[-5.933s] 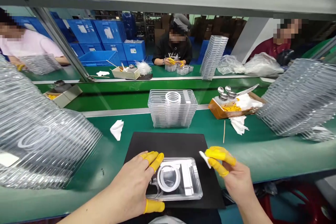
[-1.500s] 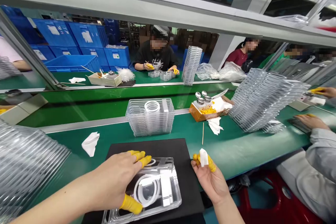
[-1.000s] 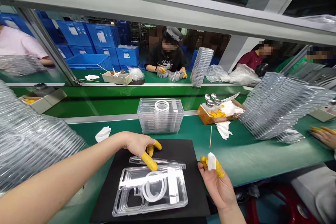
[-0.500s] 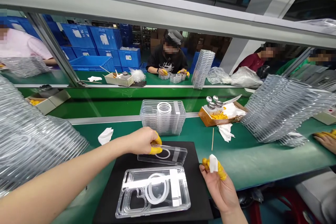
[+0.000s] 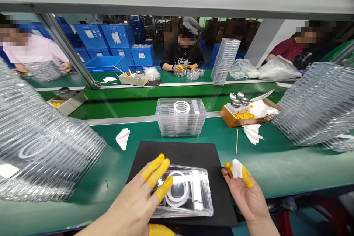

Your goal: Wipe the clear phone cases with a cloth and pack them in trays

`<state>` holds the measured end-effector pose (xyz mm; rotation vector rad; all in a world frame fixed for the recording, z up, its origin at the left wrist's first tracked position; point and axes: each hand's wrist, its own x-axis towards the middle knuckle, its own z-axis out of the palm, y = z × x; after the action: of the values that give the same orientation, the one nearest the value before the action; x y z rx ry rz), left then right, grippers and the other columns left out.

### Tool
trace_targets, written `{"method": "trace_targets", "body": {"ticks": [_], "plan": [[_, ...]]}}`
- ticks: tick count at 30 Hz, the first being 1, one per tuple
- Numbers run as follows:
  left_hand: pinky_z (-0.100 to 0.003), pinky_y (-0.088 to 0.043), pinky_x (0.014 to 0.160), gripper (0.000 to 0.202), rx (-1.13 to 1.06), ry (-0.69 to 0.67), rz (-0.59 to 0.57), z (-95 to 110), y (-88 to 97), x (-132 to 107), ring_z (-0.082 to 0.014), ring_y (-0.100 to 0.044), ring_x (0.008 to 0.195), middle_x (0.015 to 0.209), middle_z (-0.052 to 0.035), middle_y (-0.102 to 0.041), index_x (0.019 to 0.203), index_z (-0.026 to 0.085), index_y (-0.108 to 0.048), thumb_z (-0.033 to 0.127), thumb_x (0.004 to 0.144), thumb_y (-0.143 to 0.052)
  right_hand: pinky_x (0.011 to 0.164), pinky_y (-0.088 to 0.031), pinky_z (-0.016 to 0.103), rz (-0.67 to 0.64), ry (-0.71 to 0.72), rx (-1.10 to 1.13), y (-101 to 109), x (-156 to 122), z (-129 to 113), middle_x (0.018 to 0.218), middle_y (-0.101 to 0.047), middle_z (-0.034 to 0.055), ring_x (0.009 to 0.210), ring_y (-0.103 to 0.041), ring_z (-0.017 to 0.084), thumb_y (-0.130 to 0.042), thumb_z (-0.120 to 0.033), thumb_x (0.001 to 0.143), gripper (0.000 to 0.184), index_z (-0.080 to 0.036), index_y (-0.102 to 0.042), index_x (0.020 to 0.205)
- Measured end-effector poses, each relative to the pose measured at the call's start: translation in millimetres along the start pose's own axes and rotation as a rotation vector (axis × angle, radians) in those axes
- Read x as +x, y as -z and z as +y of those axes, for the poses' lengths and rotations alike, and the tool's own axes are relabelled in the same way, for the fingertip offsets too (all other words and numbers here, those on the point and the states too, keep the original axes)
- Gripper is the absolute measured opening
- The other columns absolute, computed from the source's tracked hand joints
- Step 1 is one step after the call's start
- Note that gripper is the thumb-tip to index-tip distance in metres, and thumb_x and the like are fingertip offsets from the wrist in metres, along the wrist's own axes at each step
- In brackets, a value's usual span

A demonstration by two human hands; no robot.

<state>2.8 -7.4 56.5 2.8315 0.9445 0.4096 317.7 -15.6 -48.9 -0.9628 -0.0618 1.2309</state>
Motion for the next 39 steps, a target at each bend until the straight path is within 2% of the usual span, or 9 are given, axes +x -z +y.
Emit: {"method": "trace_targets", "body": {"ticks": [3, 5, 7, 14, 23, 30, 32, 36, 39], "plan": [[-0.057, -0.037, 0.109, 0.102, -0.109, 0.207, -0.306, -4.2, 6.7, 20.0, -0.0408, -0.028, 0.141, 0.149, -0.0221, -0.039, 0.145, 0.015, -0.038, 0.074, 0.067, -0.068, 0.082, -0.059, 0.035, 0.003, 0.007, -0.014, -0.5, 0.5, 0.3, 0.088, -0.073, 0.0032, 0.087, -0.066, 0.02, -0.096, -0.041, 0.041, 0.052, -0.02, -0.074, 0.083], [-0.055, -0.032, 0.112, 0.102, -0.138, 0.286, -0.465, -4.2, 14.6, 32.0, -0.0389, -0.03, 0.141, 0.145, -0.0199, -0.046, 0.145, 0.016, -0.039, 0.07, 0.065, -0.073, 0.082, -0.058, 0.035, -0.002, 0.02, -0.019, 0.0, 0.6, 0.9, 0.088, -0.073, 0.0028, 0.087, -0.066, 0.02, -0.095, -0.042, 0.041, 0.051, -0.021, -0.073, 0.082], [-0.054, -0.031, 0.113, 0.098, -0.132, 0.336, -0.51, -1.9, 18.9, 37.3, -0.0382, -0.036, 0.138, 0.139, -0.0178, -0.052, 0.142, 0.018, -0.043, 0.065, 0.063, -0.077, 0.082, -0.058, 0.034, -0.012, 0.033, -0.025, 1.2, 0.4, 1.6, 0.088, -0.073, 0.0022, 0.087, -0.066, 0.019, -0.095, -0.042, 0.042, 0.05, -0.022, -0.074, 0.082], [-0.053, -0.041, 0.104, 0.087, -0.099, 0.344, -0.46, 5.8, 9.7, 22.6, -0.038, -0.05, 0.124, 0.131, -0.0131, -0.056, 0.139, 0.027, -0.047, 0.06, 0.064, -0.077, 0.084, -0.056, 0.036, -0.056, 0.053, -0.058, 3.2, 0.0, 2.2, 0.087, -0.072, 0.0005, 0.087, -0.066, 0.019, -0.094, -0.044, 0.046, 0.044, -0.024, -0.073, 0.079], [-0.051, -0.043, 0.101, 0.078, -0.105, 0.223, -0.338, 3.5, 3.0, 29.8, -0.0363, -0.055, 0.116, 0.12, -0.0124, -0.06, 0.138, 0.024, -0.046, 0.044, 0.068, -0.073, 0.086, -0.055, 0.04, -0.073, 0.09, -0.106, 2.0, -1.6, 2.7, 0.091, -0.072, 0.0019, 0.089, -0.065, 0.021, -0.091, -0.047, 0.051, 0.042, -0.025, -0.073, 0.081], [-0.052, -0.037, 0.107, 0.09, -0.153, 0.229, -0.462, 3.3, 16.8, 33.7, -0.0376, -0.047, 0.129, 0.137, -0.0169, -0.054, 0.143, 0.019, -0.041, 0.058, 0.069, -0.075, 0.086, -0.057, 0.033, -0.064, 0.068, -0.12, 9.3, 1.2, 5.0, 0.093, -0.073, 0.0008, 0.091, -0.066, 0.02, -0.093, -0.043, 0.048, 0.045, -0.025, -0.074, 0.084], [-0.052, -0.033, 0.111, 0.1, -0.15, 0.204, -0.45, -3.8, 32.7, 46.4, -0.0379, -0.035, 0.138, 0.148, -0.0195, -0.042, 0.146, 0.014, -0.035, 0.064, 0.068, -0.074, 0.083, -0.058, 0.031, -0.058, 0.071, -0.144, 15.3, 4.5, 7.7, 0.095, -0.073, 0.0001, 0.089, -0.067, 0.021, -0.093, -0.039, 0.046, 0.047, -0.027, -0.074, 0.086], [-0.047, -0.025, 0.115, 0.1, -0.016, 0.188, -0.134, -40.0, 63.7, 99.2, -0.0327, -0.024, 0.144, 0.154, -0.0163, -0.033, 0.149, 0.017, -0.03, 0.069, 0.072, -0.068, 0.083, -0.059, 0.039, -0.109, 0.135, -0.241, 28.8, 12.7, 12.6, 0.097, -0.073, 0.0023, 0.088, -0.068, 0.027, -0.091, -0.036, 0.052, 0.046, -0.028, -0.073, 0.094], [-0.052, -0.012, 0.116, 0.109, 0.068, 0.228, -0.168, -80.9, 73.6, 145.0, -0.0392, -0.008, 0.146, 0.156, -0.0245, -0.023, 0.149, 0.008, -0.027, 0.071, 0.07, -0.069, 0.083, -0.059, 0.046, -0.164, 0.156, -0.287, 37.5, 19.7, 13.1, 0.097, -0.073, 0.0047, 0.087, -0.069, 0.031, -0.088, -0.034, 0.057, 0.043, -0.027, -0.072, 0.097]]}}
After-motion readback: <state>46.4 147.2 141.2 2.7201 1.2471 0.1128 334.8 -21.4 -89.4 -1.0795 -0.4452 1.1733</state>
